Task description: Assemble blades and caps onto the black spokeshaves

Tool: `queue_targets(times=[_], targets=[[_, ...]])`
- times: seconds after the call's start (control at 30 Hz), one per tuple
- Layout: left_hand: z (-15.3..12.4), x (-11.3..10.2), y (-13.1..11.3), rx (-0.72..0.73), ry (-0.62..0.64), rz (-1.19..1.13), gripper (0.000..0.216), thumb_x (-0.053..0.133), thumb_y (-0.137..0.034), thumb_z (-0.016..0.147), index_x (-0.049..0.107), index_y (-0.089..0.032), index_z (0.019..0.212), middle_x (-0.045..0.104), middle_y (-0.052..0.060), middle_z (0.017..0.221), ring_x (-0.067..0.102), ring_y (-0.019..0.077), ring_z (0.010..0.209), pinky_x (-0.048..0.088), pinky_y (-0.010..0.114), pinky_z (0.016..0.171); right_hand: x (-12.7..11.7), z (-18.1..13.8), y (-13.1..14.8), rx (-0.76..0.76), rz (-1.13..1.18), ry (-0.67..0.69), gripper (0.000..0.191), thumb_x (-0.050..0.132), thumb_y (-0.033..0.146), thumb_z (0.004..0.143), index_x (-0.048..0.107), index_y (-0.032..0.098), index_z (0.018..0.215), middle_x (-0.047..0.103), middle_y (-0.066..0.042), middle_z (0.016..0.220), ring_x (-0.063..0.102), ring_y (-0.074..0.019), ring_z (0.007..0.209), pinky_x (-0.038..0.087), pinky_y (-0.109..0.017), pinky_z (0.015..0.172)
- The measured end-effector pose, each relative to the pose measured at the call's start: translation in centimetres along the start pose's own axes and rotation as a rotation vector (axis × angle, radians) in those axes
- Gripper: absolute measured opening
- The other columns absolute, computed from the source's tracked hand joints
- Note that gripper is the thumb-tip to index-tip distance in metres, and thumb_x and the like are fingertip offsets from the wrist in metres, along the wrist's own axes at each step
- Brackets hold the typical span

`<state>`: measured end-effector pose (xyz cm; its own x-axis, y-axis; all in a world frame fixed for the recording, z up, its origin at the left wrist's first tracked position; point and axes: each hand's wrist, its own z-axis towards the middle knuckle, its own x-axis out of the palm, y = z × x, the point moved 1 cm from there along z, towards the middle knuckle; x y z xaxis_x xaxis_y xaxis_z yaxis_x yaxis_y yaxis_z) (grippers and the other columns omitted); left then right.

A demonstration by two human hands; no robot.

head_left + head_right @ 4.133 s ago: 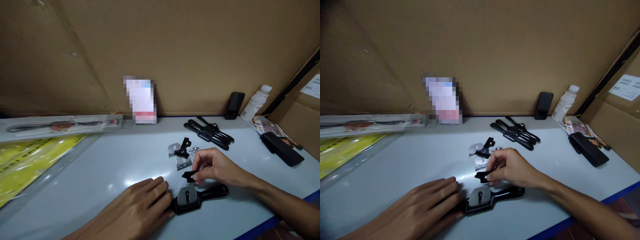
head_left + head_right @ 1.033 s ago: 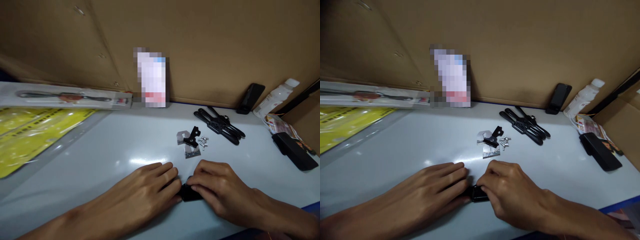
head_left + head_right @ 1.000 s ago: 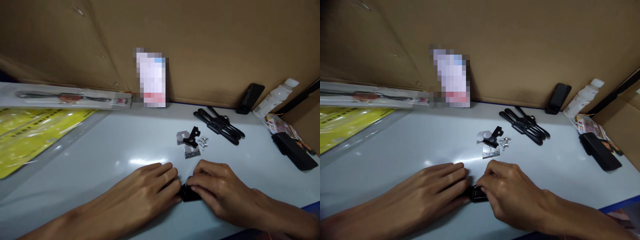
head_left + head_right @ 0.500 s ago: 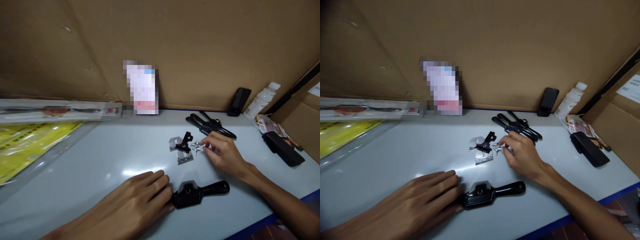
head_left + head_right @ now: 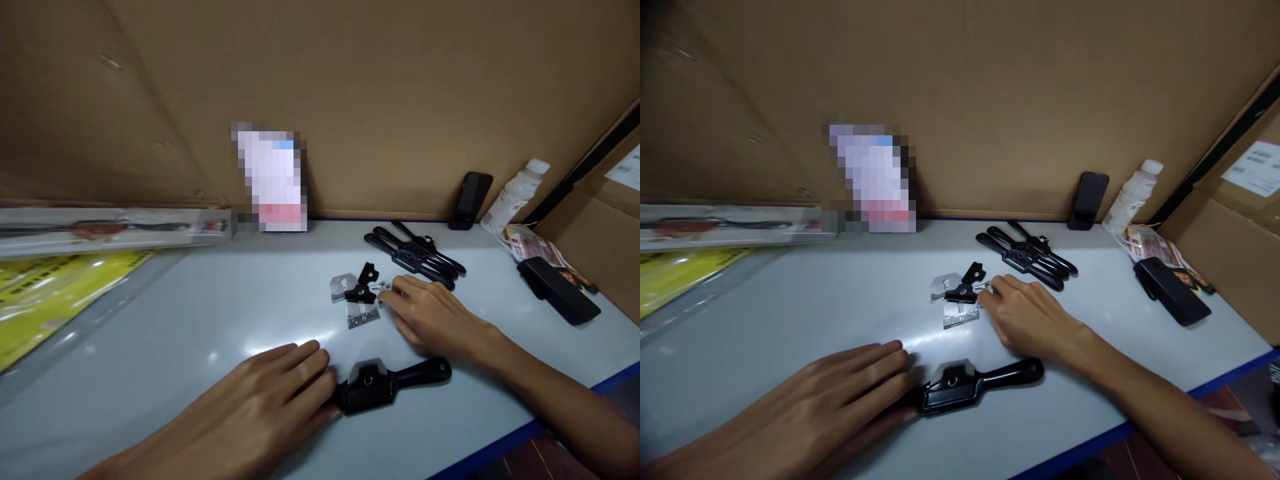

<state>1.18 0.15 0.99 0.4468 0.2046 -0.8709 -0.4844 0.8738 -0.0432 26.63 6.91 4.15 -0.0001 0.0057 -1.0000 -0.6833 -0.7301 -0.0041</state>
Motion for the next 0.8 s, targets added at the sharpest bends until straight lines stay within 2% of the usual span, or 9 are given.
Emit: queue_targets(times=[0.17, 0.3, 0.43, 0.53, 0.67, 0.73, 0.8], targets=[[0.25, -0.13, -0.09, 0.019, 0.002, 0.013, 0.043, 0.032, -0.022, 0.119, 0.068, -0.019, 0.096, 0.073, 0.003, 0.087, 0.064, 0.0199, 0.071, 0.049, 0.035, 0.065, -0.31, -0.24, -0.38, 0.031, 0.195, 0.002, 0.017, 0.054, 0.018, 0.107, 0.071, 0.016, 0.110, 0.070, -0.011, 0.111, 0.061, -0.0202, 0.085, 0.041, -0.034, 0.073], [0.47, -0.28, -0.14, 0.032, -0.007, 0.030, 0.048, 0.028, -0.022, 0.120, 0.067, -0.019, 0.094, 0.072, 0.003, 0.085, 0.064, 0.0203, 0.070, 0.048, 0.036, 0.063, -0.28, -0.07, -0.29, 0.116, 0.330, 0.005, 0.013, 0.065, 0.027, 0.104, 0.070, 0.018, 0.113, 0.071, -0.009, 0.114, 0.063, -0.0211, 0.090, 0.042, -0.034, 0.078], [0.43, -0.22, -0.14, 0.034, -0.013, 0.033, 0.049, 0.027, -0.022, 0.120, 0.066, -0.019, 0.092, 0.073, 0.003, 0.084, 0.064, 0.0205, 0.069, 0.048, 0.037, 0.062, -0.09, 0.17, -0.12, 0.137, 0.470, 0.006, 0.007, 0.072, 0.022, 0.097, 0.068, 0.020, 0.102, 0.070, -0.004, 0.103, 0.060, -0.0187, 0.087, 0.041, -0.032, 0.078], [0.22, -0.14, -0.11, 0.032, -0.008, 0.035, 0.047, 0.029, -0.023, 0.120, 0.068, -0.019, 0.095, 0.073, 0.003, 0.087, 0.064, 0.0202, 0.070, 0.048, 0.036, 0.063, -0.05, 0.25, -0.04, 0.163, 0.530, 0.010, 0.013, 0.075, 0.017, 0.089, 0.063, 0.021, 0.094, 0.067, -0.002, 0.097, 0.056, -0.0171, 0.084, 0.041, -0.031, 0.078], [0.08, -0.31, -0.02, 0.026, 0.009, 0.029, 0.039, 0.033, -0.021, 0.118, 0.070, -0.018, 0.106, 0.073, 0.005, 0.090, 0.066, 0.0211, 0.074, 0.051, 0.035, 0.065, -0.22, 0.35, 0.06, 0.189, 0.570, 0.020, 0.017, 0.075, 0.013, 0.086, 0.060, 0.021, 0.091, 0.062, 0.001, 0.090, 0.053, -0.0158, 0.081, 0.038, -0.030, 0.076], [0.15, -0.52, 0.02, 0.047, 0.031, 0.016, 0.037, 0.032, -0.013, 0.114, 0.069, -0.015, 0.120, 0.072, 0.006, 0.091, 0.067, 0.0218, 0.075, 0.053, 0.035, 0.066, -0.36, 0.42, 0.06, 0.203, 0.595, 0.044, 0.020, 0.076, 0.012, 0.083, 0.058, 0.021, 0.086, 0.060, 0.002, 0.087, 0.052, -0.0152, 0.078, 0.037, -0.029, 0.073], [0.24, -0.74, 0.06, 0.084, 0.057, -0.009, 0.045, 0.031, -0.004, 0.108, 0.066, -0.014, 0.135, 0.070, 0.006, 0.091, 0.068, 0.0218, 0.075, 0.055, 0.035, 0.067, -0.50, 0.46, 0.06, 0.213, 0.611, 0.065, 0.022, 0.076, 0.009, 0.081, 0.057, 0.021, 0.081, 0.059, 0.003, 0.084, 0.052, -0.0147, 0.076, 0.035, -0.029, 0.071]])
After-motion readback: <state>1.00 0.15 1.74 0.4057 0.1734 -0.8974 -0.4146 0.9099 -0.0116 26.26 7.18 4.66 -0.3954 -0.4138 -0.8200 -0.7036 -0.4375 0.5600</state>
